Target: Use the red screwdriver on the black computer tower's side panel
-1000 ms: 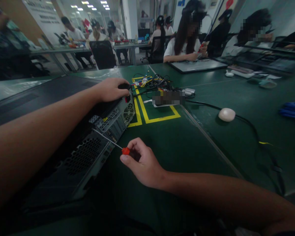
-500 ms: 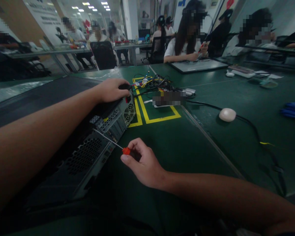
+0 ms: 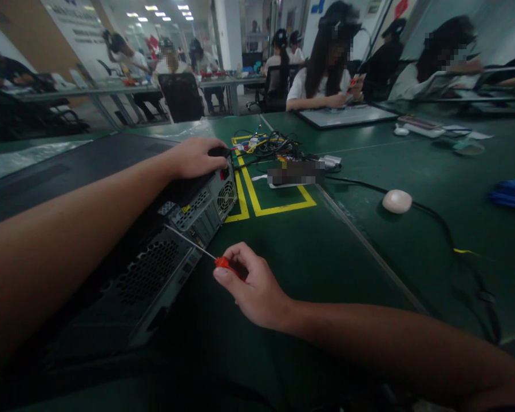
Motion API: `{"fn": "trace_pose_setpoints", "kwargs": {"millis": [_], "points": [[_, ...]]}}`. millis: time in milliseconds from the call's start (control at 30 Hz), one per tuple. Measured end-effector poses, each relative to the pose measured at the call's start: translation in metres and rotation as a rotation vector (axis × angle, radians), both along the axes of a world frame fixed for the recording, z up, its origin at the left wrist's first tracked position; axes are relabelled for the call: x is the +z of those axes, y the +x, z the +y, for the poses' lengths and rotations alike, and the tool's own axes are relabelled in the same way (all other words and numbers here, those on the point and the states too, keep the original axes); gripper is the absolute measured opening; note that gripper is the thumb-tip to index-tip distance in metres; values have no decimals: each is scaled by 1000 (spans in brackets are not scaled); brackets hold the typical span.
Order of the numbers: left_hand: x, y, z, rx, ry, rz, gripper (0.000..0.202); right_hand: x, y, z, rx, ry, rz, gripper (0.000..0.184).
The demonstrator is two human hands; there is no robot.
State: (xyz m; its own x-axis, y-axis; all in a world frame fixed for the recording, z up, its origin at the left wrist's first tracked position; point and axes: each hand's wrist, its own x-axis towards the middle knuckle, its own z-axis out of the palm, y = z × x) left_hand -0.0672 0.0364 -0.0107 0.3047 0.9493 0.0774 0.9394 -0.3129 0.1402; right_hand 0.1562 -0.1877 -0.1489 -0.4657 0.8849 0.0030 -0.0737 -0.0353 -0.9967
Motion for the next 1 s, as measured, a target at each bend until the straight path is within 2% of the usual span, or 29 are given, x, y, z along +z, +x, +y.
{"fn": "trace_pose_setpoints", "kwargs": {"millis": [200, 300, 467, 633, 767, 1000], "points": [[-1, 0, 1, -16, -1, -30, 81, -7, 0, 2, 12, 33, -22, 27], [-4, -1, 1, -19, 7, -59, 81, -8, 0, 3, -2, 58, -45, 29], [-4, 0, 0, -44, 1, -55, 82, -3, -1, 6, -51, 40, -26, 21], [-4, 2, -2, -47, 19, -51, 84, 9, -1, 5, -110, -25, 0, 43], [-4, 2, -1, -42, 22, -31, 84, 12, -2, 1, -105, -69, 2, 47], [-5, -1, 1, -44, 29, -18, 80, 8, 0, 3, -127, -19, 35, 54]]}}
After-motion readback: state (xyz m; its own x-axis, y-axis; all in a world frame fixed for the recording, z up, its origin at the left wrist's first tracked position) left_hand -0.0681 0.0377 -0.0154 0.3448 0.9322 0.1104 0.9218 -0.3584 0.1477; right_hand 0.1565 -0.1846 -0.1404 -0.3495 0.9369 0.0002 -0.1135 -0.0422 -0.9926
